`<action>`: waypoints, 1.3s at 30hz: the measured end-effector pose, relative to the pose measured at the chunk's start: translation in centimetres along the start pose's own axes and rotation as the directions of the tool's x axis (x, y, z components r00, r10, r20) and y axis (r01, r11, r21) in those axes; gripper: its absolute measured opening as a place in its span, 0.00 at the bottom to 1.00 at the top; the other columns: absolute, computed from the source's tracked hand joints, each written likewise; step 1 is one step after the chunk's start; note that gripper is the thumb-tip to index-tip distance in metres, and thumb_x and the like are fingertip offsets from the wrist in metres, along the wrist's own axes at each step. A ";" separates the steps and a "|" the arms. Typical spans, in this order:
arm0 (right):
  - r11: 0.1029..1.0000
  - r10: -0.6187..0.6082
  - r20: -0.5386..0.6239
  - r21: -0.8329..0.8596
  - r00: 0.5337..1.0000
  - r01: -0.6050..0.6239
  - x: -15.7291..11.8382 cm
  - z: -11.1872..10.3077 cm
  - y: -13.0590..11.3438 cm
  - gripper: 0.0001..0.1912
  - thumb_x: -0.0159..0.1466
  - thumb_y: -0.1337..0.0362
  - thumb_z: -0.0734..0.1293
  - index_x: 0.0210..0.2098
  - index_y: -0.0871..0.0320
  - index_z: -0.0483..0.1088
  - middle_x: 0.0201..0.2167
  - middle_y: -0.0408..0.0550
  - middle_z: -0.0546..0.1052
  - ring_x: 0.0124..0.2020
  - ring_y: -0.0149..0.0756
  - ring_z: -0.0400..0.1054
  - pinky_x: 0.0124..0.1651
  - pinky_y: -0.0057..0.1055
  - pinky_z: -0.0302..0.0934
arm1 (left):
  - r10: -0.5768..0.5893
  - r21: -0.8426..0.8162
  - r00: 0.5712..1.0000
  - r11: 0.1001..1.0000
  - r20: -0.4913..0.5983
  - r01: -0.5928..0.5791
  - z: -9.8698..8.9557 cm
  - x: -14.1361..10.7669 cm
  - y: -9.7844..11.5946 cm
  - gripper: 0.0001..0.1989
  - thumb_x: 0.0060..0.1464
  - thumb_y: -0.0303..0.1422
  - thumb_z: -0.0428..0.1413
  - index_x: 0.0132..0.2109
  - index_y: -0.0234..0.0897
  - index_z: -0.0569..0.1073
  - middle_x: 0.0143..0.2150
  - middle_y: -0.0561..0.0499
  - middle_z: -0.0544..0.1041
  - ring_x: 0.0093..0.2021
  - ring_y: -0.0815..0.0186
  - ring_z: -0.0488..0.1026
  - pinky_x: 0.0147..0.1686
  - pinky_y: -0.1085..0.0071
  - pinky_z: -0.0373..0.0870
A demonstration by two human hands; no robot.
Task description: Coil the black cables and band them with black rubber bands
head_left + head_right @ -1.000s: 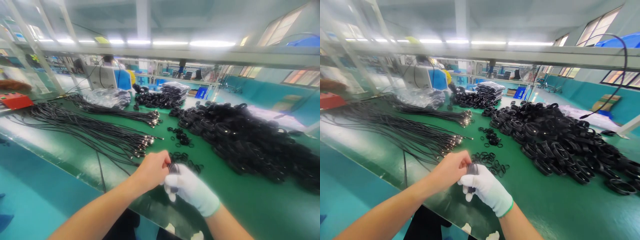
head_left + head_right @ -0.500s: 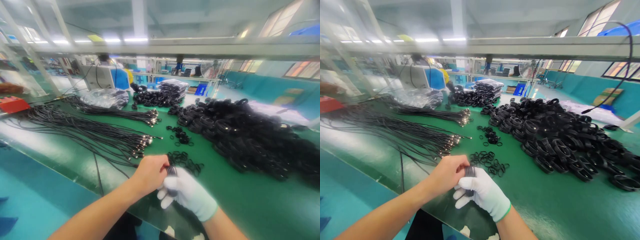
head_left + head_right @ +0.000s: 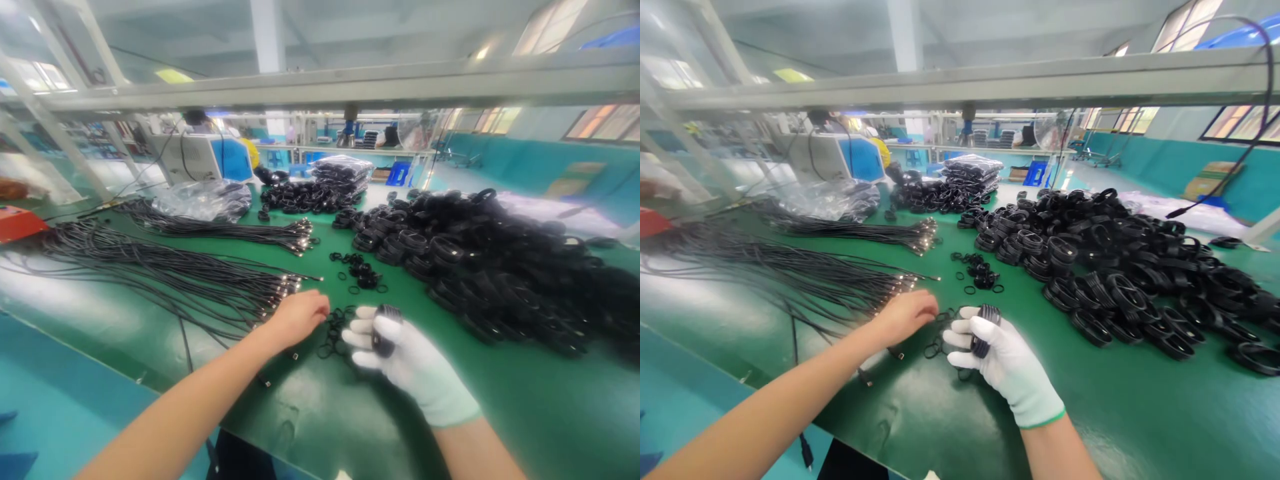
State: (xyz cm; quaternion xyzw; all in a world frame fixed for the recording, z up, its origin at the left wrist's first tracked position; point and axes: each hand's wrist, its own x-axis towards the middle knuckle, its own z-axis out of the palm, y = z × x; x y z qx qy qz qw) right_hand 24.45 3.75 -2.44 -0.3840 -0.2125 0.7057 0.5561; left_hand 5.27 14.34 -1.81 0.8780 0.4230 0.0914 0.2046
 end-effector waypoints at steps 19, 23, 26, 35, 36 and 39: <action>0.972 -0.214 -0.067 0.084 0.975 0.219 1.2 2.3 3.4 0.20 0.50 0.62 0.73 0.39 0.60 0.63 0.17 0.37 0.68 0.13 0.23 0.58 0.12 0.17 0.49 | -0.134 -0.797 0.990 0.591 0.051 0.122 2.5 -3.2 4.9 0.06 0.52 0.32 0.51 0.30 0.34 0.66 0.22 0.57 0.65 0.22 0.72 0.64 0.22 0.77 0.59; 0.948 -0.053 0.426 0.305 0.903 -0.088 0.5 1.5 2.6 0.21 0.47 0.63 0.74 0.38 0.58 0.66 0.24 0.39 0.69 0.18 0.23 0.61 0.12 0.16 0.52 | 0.012 -0.982 0.996 0.167 0.092 0.088 1.2 -4.5 4.6 0.09 0.53 0.36 0.51 0.31 0.35 0.62 0.29 0.54 0.70 0.18 0.76 0.63 0.18 0.78 0.56; 0.983 -0.091 0.567 0.181 0.819 -0.016 0.0 1.5 2.0 0.16 0.49 0.65 0.72 0.36 0.59 0.66 0.22 0.39 0.68 0.14 0.24 0.60 0.09 0.19 0.54 | 0.203 -0.994 0.975 0.083 0.091 0.076 -0.6 -5.1 4.1 0.11 0.52 0.39 0.50 0.30 0.37 0.60 0.31 0.52 0.73 0.14 0.77 0.59 0.15 0.78 0.51; 0.959 -0.139 0.341 -0.189 0.930 0.213 -0.9 2.3 0.9 0.15 0.53 0.72 0.65 0.41 0.61 0.63 0.19 0.39 0.69 0.12 0.24 0.59 0.13 0.19 0.49 | 0.244 -0.241 0.946 0.952 0.213 -0.191 -5.0 -4.8 4.3 0.06 0.43 0.33 0.60 0.33 0.44 0.78 0.30 0.56 0.72 0.32 0.69 0.67 0.30 0.77 0.58; 0.943 -0.155 0.279 -0.244 0.948 0.227 -1.0 2.4 0.7 0.16 0.53 0.72 0.66 0.42 0.61 0.62 0.21 0.40 0.70 0.13 0.24 0.60 0.14 0.20 0.51 | 0.227 -0.225 0.954 0.957 0.198 -0.181 -5.1 -4.8 4.4 0.09 0.43 0.34 0.61 0.36 0.46 0.78 0.31 0.56 0.72 0.32 0.69 0.67 0.30 0.76 0.58; 0.892 -0.155 0.140 -0.405 0.978 0.200 -1.2 2.8 0.1 0.22 0.52 0.71 0.67 0.46 0.60 0.60 0.27 0.41 0.72 0.15 0.25 0.62 0.16 0.23 0.57 | 0.162 -0.247 0.979 0.960 0.121 -0.129 -4.8 -4.6 4.1 0.19 0.42 0.33 0.62 0.45 0.49 0.76 0.35 0.57 0.74 0.35 0.67 0.68 0.34 0.75 0.60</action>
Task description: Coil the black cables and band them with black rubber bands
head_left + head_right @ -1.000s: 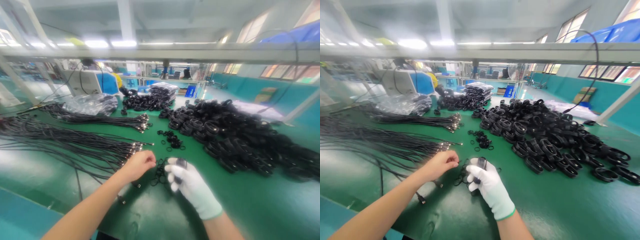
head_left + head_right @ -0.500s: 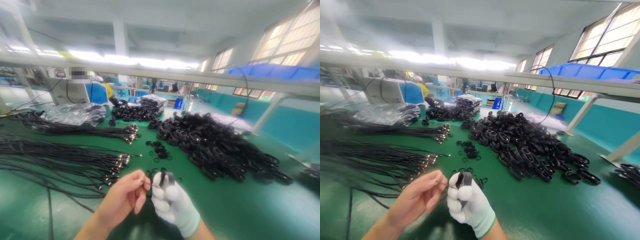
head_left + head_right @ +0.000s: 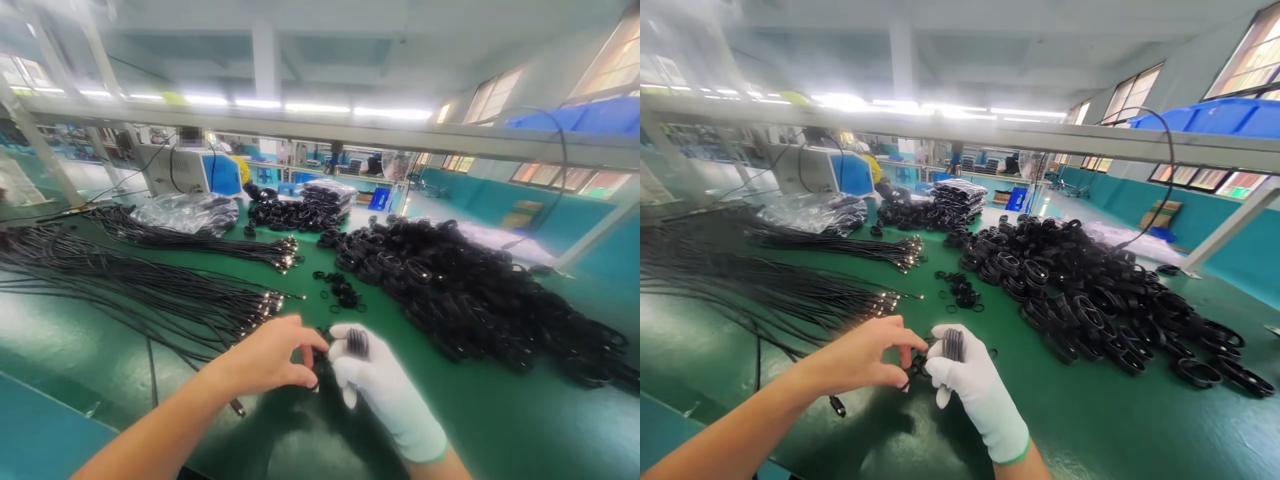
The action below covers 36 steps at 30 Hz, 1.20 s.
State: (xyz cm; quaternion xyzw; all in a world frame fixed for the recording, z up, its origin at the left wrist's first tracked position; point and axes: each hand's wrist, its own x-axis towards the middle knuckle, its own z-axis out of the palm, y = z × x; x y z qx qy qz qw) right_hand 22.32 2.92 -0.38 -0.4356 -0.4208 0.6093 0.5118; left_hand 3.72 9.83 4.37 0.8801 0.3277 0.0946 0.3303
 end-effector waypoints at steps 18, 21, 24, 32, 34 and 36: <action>0.717 -0.119 -0.135 -0.697 0.984 -0.009 0.8 1.5 2.8 0.41 0.47 0.69 0.67 0.61 0.61 0.54 0.43 0.54 0.75 0.44 0.46 0.70 0.48 0.41 0.63 | -0.124 0.138 0.974 0.986 0.190 0.099 1.5 2.0 -0.2 0.20 0.37 0.42 0.61 0.39 0.39 0.73 0.35 0.51 0.74 0.32 0.62 0.70 0.26 0.72 0.63; 0.695 -0.242 -0.179 -0.718 0.954 0.042 0.7 1.4 1.6 0.23 0.49 0.69 0.66 0.45 0.57 0.68 0.40 0.49 0.74 0.41 0.43 0.70 0.46 0.39 0.64 | -0.056 0.005 0.963 0.998 0.263 0.057 0.9 3.0 -1.1 0.09 0.45 0.34 0.55 0.35 0.38 0.73 0.33 0.53 0.77 0.31 0.66 0.72 0.26 0.75 0.63; 0.847 -0.162 -0.064 -0.522 0.985 0.105 0.2 0.6 0.5 0.18 0.48 0.70 0.67 0.40 0.55 0.67 0.42 0.48 0.72 0.31 0.36 0.70 0.31 0.32 0.65 | -0.035 -0.017 0.986 0.999 0.165 0.038 1.5 2.9 -1.2 0.10 0.47 0.26 0.48 0.30 0.39 0.75 0.29 0.54 0.78 0.31 0.66 0.72 0.29 0.74 0.63; 0.951 -0.160 0.308 0.304 0.938 0.062 -0.5 -0.3 1.5 0.26 0.51 0.59 0.71 0.47 0.51 0.60 0.23 0.41 0.72 0.14 0.27 0.59 0.15 0.22 0.48 | -0.155 -0.586 0.969 0.774 0.190 0.239 1.8 1.2 -0.1 0.05 0.48 0.30 0.52 0.32 0.34 0.72 0.26 0.51 0.76 0.21 0.69 0.70 0.23 0.72 0.68; 0.935 -0.191 0.333 0.347 0.923 0.069 -0.3 0.1 2.0 0.26 0.52 0.59 0.71 0.48 0.52 0.59 0.22 0.41 0.72 0.14 0.26 0.59 0.16 0.21 0.48 | -0.173 -0.767 0.979 0.612 0.106 0.191 1.5 1.4 0.2 0.07 0.46 0.30 0.56 0.35 0.32 0.70 0.27 0.51 0.75 0.24 0.70 0.71 0.27 0.72 0.70; 0.925 -0.220 0.327 0.370 0.919 0.089 0.0 0.5 2.2 0.27 0.53 0.61 0.70 0.49 0.54 0.59 0.21 0.41 0.72 0.15 0.25 0.60 0.17 0.20 0.49 | -0.164 -0.856 0.985 0.503 0.044 0.122 1.5 1.7 0.5 0.09 0.45 0.28 0.57 0.37 0.32 0.70 0.29 0.51 0.74 0.27 0.70 0.72 0.31 0.71 0.71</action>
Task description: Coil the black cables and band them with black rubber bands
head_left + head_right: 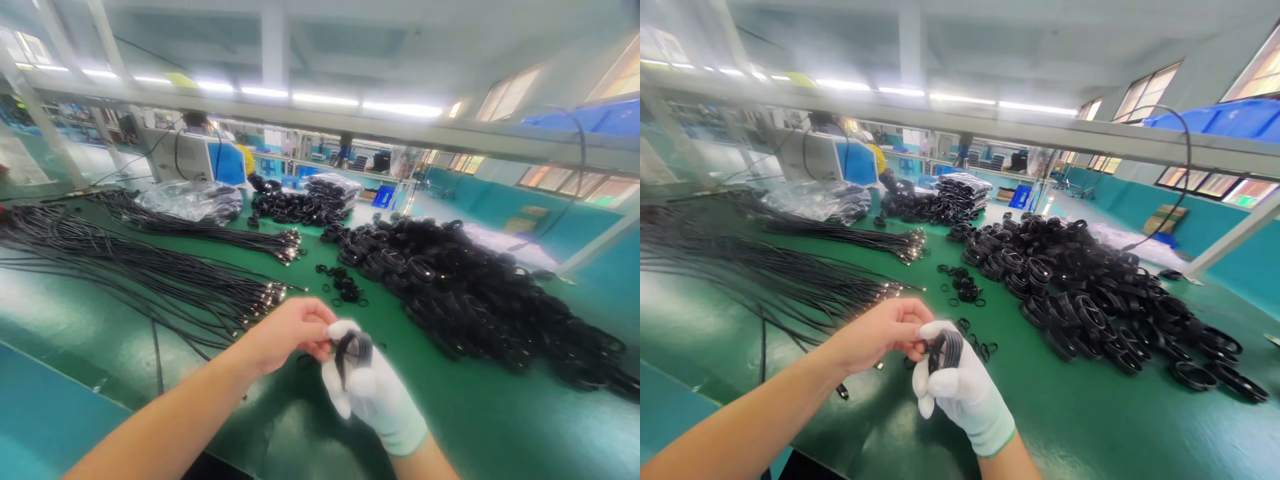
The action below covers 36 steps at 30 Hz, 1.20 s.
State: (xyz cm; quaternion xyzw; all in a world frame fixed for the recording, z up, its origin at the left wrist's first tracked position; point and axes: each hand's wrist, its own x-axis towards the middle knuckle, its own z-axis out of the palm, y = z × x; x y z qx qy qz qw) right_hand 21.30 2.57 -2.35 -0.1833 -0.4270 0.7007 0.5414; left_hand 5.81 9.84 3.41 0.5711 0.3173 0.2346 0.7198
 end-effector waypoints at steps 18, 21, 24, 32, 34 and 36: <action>0.861 0.406 -0.032 0.350 0.914 -0.370 0.9 -0.4 1.0 0.34 0.59 0.37 0.56 0.40 0.63 0.68 0.33 0.53 0.74 0.26 0.33 0.70 0.23 0.28 0.65 | 0.244 0.403 0.926 0.846 0.287 -0.348 -2.2 1.4 -0.1 0.17 0.51 0.31 0.54 0.49 0.38 0.73 0.48 0.49 0.74 0.48 0.62 0.70 0.48 0.68 0.65; 0.966 0.252 -0.163 0.090 0.954 -0.240 1.1 -0.4 0.8 0.25 0.59 0.47 0.65 0.46 0.62 0.66 0.38 0.53 0.72 0.36 0.38 0.71 0.34 0.35 0.68 | 0.222 0.530 0.967 0.808 0.128 -0.256 -1.8 1.7 -0.3 0.12 0.48 0.34 0.57 0.42 0.37 0.76 0.41 0.50 0.77 0.43 0.61 0.72 0.46 0.68 0.66; 0.975 0.139 -0.232 -0.136 0.963 -0.173 1.0 -0.5 0.3 0.25 0.56 0.63 0.71 0.51 0.58 0.62 0.42 0.51 0.70 0.40 0.40 0.70 0.41 0.41 0.68 | 0.317 0.667 0.944 0.724 -0.095 -0.176 -0.8 1.3 -0.4 0.11 0.50 0.38 0.56 0.40 0.39 0.76 0.40 0.52 0.76 0.43 0.62 0.70 0.45 0.68 0.64; 0.965 0.196 -0.167 -0.139 0.966 -0.220 1.1 0.1 -0.5 0.25 0.55 0.64 0.72 0.49 0.59 0.62 0.48 0.54 0.68 0.47 0.43 0.67 0.47 0.45 0.66 | 0.071 0.228 0.985 0.973 -0.160 -0.033 0.9 -1.0 -2.5 0.06 0.48 0.32 0.56 0.30 0.34 0.67 0.27 0.56 0.69 0.29 0.71 0.65 0.30 0.75 0.60; 0.968 0.210 -0.161 -0.104 0.964 -0.228 1.1 0.1 -0.2 0.25 0.54 0.64 0.72 0.48 0.60 0.62 0.48 0.53 0.68 0.46 0.42 0.68 0.47 0.45 0.66 | 0.078 0.147 0.985 0.988 -0.155 -0.055 1.0 -1.0 -2.9 0.06 0.48 0.30 0.56 0.29 0.34 0.65 0.26 0.56 0.67 0.27 0.73 0.63 0.29 0.76 0.59; 0.971 0.221 -0.176 -0.057 0.959 -0.234 1.0 0.0 0.2 0.24 0.54 0.63 0.72 0.48 0.60 0.62 0.47 0.53 0.69 0.44 0.41 0.69 0.47 0.45 0.66 | 0.076 0.108 0.987 0.992 -0.144 -0.061 1.1 -0.8 -3.0 0.07 0.48 0.30 0.55 0.27 0.34 0.64 0.24 0.57 0.64 0.25 0.74 0.60 0.27 0.76 0.57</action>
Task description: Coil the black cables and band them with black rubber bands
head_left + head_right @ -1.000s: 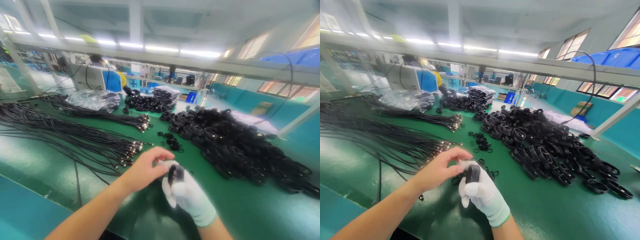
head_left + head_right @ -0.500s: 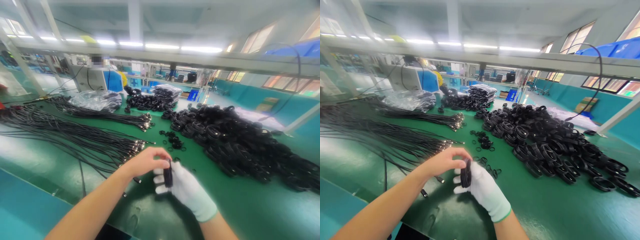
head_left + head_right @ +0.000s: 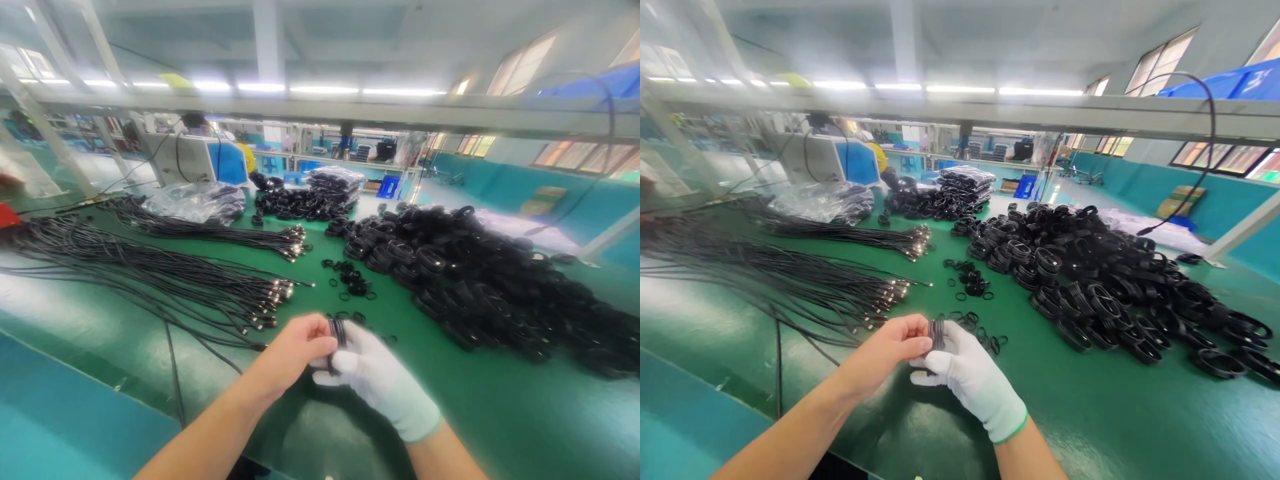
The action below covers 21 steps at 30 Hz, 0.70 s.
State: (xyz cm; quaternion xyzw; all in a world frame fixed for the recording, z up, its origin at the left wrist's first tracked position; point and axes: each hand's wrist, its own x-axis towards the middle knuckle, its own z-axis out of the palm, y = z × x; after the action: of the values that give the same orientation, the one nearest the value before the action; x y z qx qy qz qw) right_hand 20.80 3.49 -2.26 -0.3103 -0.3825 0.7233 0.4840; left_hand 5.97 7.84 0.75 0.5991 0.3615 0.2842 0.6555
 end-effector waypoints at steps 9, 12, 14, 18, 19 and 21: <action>0.999 0.029 -0.032 -0.027 0.999 -0.030 -0.4 0.3 -0.1 0.22 0.54 0.68 0.71 0.47 0.61 0.65 0.43 0.51 0.70 0.40 0.39 0.70 0.40 0.39 0.69 | 0.316 0.647 0.939 0.746 -0.134 -0.159 -0.4 -0.3 0.2 0.13 0.52 0.26 0.49 0.43 0.40 0.71 0.41 0.52 0.71 0.35 0.68 0.69 0.37 0.71 0.65; 0.998 0.041 0.015 -0.044 0.999 -0.040 -0.4 0.7 -0.2 0.23 0.52 0.68 0.72 0.47 0.61 0.65 0.42 0.51 0.70 0.41 0.41 0.70 0.40 0.39 0.69 | 0.426 0.747 0.903 0.614 -0.044 -0.254 -0.2 -0.2 -0.4 0.17 0.50 0.21 0.47 0.42 0.40 0.74 0.41 0.51 0.71 0.38 0.67 0.70 0.40 0.72 0.66; 1.000 0.027 0.043 -0.005 0.999 -0.027 -0.3 0.9 0.1 0.26 0.52 0.67 0.72 0.49 0.60 0.64 0.44 0.52 0.70 0.43 0.42 0.70 0.42 0.41 0.68 | 0.469 0.752 0.882 0.601 -0.055 -0.272 -0.1 0.1 -1.1 0.17 0.50 0.20 0.47 0.40 0.39 0.75 0.36 0.51 0.72 0.37 0.68 0.70 0.39 0.73 0.67; 0.998 -0.024 0.042 0.062 0.999 0.022 -0.1 0.5 1.1 0.27 0.54 0.66 0.71 0.52 0.59 0.62 0.48 0.54 0.69 0.44 0.42 0.70 0.44 0.42 0.67 | 0.489 0.690 0.861 0.672 -0.140 -0.269 -0.1 1.0 -1.5 0.16 0.46 0.18 0.48 0.35 0.38 0.76 0.31 0.53 0.73 0.34 0.69 0.70 0.36 0.75 0.67; 0.997 -0.028 0.044 0.078 0.999 0.024 0.0 0.2 1.3 0.26 0.55 0.67 0.71 0.52 0.59 0.63 0.47 0.54 0.69 0.44 0.42 0.70 0.44 0.42 0.67 | 0.472 0.686 0.871 0.680 -0.139 -0.259 -0.2 1.3 -1.3 0.16 0.45 0.18 0.48 0.34 0.38 0.76 0.31 0.53 0.73 0.33 0.69 0.70 0.35 0.74 0.67; 0.988 -0.021 0.078 0.151 0.997 0.009 0.1 -0.5 1.6 0.21 0.58 0.66 0.69 0.50 0.60 0.65 0.45 0.53 0.71 0.43 0.40 0.70 0.43 0.39 0.67 | 0.412 0.681 0.906 0.692 -0.099 -0.240 -0.5 1.7 -0.3 0.14 0.45 0.20 0.50 0.34 0.38 0.76 0.31 0.54 0.73 0.32 0.69 0.69 0.34 0.74 0.67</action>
State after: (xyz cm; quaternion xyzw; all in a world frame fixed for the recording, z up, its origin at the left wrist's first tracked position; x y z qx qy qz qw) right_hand 20.49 3.31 -3.86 -0.2409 -0.3480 0.7583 0.4959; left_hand 6.53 9.44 0.21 0.8048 0.4021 0.3236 0.2932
